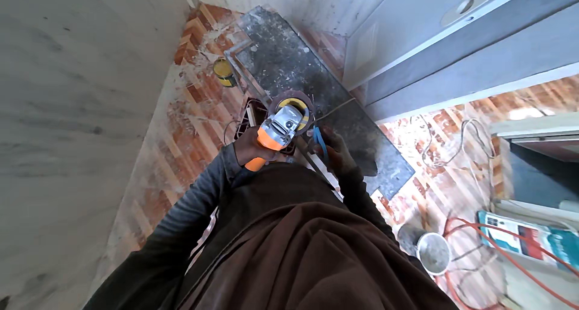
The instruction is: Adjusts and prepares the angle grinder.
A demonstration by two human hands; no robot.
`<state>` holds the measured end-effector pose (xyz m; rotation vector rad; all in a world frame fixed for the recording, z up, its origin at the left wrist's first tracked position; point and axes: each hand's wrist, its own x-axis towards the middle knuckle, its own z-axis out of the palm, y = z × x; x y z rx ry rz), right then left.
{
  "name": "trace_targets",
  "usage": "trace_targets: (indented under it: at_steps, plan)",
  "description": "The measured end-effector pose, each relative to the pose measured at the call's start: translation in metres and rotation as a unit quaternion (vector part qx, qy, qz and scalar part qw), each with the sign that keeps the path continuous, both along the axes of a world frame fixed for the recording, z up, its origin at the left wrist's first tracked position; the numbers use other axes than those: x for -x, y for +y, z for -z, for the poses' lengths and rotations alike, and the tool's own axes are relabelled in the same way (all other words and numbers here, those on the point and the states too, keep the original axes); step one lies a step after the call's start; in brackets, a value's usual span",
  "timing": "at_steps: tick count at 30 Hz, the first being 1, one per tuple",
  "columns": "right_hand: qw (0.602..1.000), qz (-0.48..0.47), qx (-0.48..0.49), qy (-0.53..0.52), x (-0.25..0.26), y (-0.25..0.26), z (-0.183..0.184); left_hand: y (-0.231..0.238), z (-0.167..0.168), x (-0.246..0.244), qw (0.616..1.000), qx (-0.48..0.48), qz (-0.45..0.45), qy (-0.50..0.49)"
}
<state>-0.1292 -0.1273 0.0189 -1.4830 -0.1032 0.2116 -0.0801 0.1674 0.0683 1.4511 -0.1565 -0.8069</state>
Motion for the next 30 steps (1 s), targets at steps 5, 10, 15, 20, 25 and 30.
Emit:
trace_targets:
  at_steps: [5,10,15,20,25,30]
  plan:
    - [1.000,0.006,0.006,0.019,-0.003,-0.001,-0.001,-0.002,0.004,0.005,1.000,-0.021,-0.005,-0.018]
    - [0.999,0.021,0.025,0.004,0.001,-0.004,-0.004,-0.002,0.005,0.006,0.999,-0.028,-0.006,-0.030]
    - [0.998,0.054,0.023,-0.015,0.009,-0.001,-0.006,-0.002,0.002,0.008,0.999,-0.027,-0.004,-0.032]
    - [0.998,0.057,0.038,-0.001,0.013,-0.003,-0.009,-0.002,0.005,0.008,0.999,-0.014,0.010,-0.049]
    - [1.000,0.013,0.023,0.014,0.007,-0.009,-0.007,-0.005,0.002,0.010,0.993,-0.044,0.040,-0.104]
    - [1.000,0.004,0.026,-0.011,0.004,-0.013,-0.012,-0.004,0.002,0.009,0.992,-0.027,0.032,-0.119]
